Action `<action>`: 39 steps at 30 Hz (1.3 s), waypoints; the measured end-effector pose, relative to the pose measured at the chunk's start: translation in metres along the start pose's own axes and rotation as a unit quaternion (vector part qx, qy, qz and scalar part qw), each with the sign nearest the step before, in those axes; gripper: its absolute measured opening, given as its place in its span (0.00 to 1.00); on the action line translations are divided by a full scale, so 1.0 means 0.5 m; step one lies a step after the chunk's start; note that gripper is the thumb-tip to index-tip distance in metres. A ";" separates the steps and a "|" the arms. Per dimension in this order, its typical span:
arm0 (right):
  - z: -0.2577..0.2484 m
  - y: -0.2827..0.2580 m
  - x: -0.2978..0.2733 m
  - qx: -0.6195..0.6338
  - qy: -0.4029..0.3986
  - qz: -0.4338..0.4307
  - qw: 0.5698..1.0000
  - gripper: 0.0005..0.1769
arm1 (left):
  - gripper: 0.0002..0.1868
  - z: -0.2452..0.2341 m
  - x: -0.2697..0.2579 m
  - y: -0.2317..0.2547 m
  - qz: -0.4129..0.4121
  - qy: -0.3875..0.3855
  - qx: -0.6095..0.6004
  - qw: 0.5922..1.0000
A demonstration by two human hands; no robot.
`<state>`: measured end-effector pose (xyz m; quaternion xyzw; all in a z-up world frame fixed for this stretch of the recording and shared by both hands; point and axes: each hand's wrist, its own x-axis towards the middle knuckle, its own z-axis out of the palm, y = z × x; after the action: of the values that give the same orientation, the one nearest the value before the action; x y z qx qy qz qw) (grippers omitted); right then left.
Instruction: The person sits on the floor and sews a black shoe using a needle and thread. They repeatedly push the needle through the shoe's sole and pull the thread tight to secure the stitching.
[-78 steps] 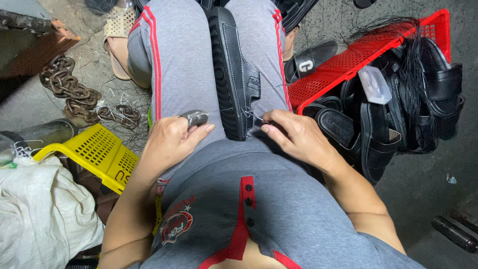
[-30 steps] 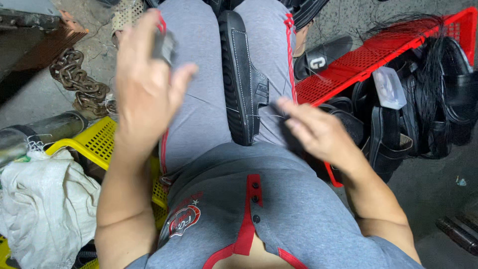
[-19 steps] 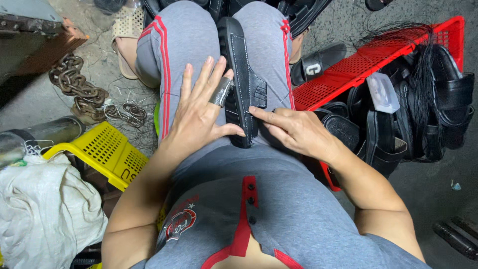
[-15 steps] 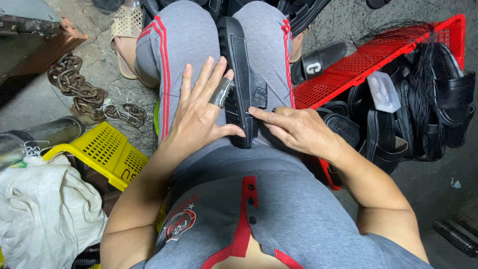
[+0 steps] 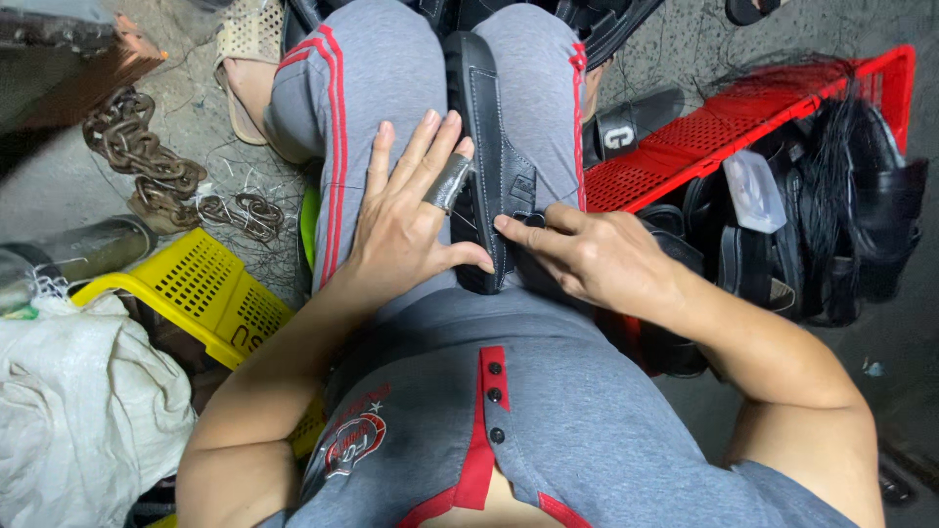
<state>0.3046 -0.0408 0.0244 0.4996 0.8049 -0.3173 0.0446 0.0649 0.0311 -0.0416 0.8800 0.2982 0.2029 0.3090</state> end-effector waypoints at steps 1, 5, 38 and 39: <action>0.005 -0.001 0.005 -0.002 -0.004 -0.004 1.000 0.28 | 0.58 0.001 0.001 -0.002 -0.005 0.004 0.000 1.000; 0.016 -0.015 0.025 0.086 0.093 -0.037 0.991 0.21 | 0.62 0.006 0.003 -0.007 -0.004 0.006 0.000 1.000; 0.042 -0.093 -0.010 -0.002 0.179 0.025 0.983 0.14 | 0.05 -0.053 -0.102 0.054 -0.122 0.008 -0.372 0.920; 0.049 -0.084 -0.011 -0.002 0.188 0.022 0.982 0.15 | 0.02 -0.052 -0.098 0.055 -0.123 0.024 -0.499 0.857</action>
<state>0.2663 -0.0713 0.0269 0.5677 0.7884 -0.2151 -0.0995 0.0255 -0.0072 -0.0129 0.5585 0.2707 0.3062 0.7218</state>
